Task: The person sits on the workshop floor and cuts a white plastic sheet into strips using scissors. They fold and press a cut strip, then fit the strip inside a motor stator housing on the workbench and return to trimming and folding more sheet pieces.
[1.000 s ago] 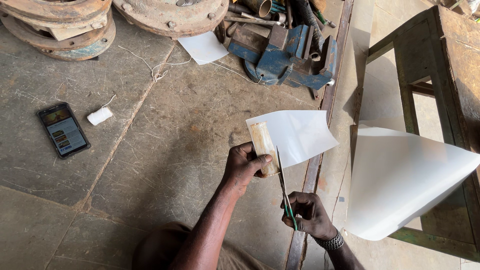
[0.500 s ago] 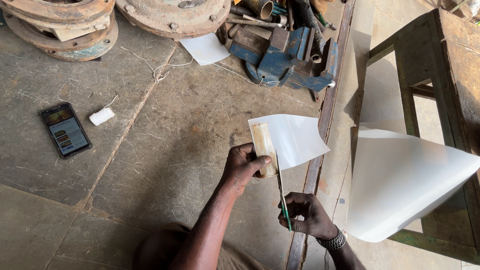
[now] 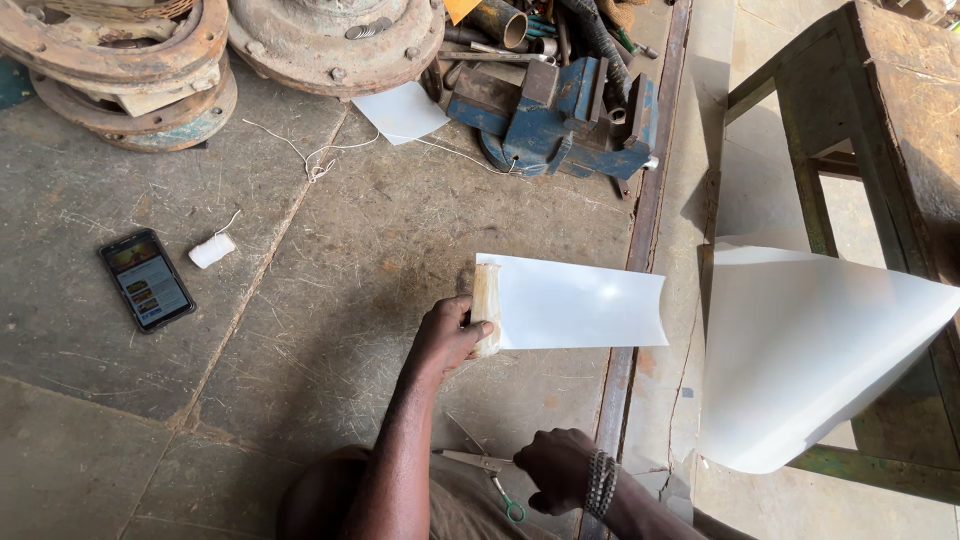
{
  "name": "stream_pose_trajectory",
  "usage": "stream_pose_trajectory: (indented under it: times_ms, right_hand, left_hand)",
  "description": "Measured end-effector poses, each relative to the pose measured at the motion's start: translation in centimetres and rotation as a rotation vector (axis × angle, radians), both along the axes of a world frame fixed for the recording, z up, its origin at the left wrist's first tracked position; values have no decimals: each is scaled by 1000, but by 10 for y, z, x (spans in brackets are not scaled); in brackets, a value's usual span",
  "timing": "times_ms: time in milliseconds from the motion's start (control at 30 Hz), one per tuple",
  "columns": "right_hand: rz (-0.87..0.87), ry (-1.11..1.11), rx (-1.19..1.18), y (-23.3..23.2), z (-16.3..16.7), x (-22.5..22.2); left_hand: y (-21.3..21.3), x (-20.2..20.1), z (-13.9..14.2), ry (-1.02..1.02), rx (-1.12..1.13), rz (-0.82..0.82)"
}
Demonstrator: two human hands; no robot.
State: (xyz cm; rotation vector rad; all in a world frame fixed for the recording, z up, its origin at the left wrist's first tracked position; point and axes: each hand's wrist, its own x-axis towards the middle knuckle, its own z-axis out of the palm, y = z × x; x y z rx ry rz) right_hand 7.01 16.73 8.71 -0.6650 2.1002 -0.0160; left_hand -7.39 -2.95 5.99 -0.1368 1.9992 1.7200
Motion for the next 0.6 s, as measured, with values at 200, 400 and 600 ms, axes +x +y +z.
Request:
stream_pose_trajectory:
  times_ms: [200, 400, 600]
  right_hand:
    - [-122, 55, -253, -19, 13, -15]
    - [-581, 787, -156, 14, -25, -103]
    - [-603, 673, -70, 21, -69, -100]
  left_hand:
    - [-12, 7, -21, -31, -195, -95]
    - [-22, 17, -31, -182, -433, -58]
    - [-90, 51, 16, -305, -1025, -197]
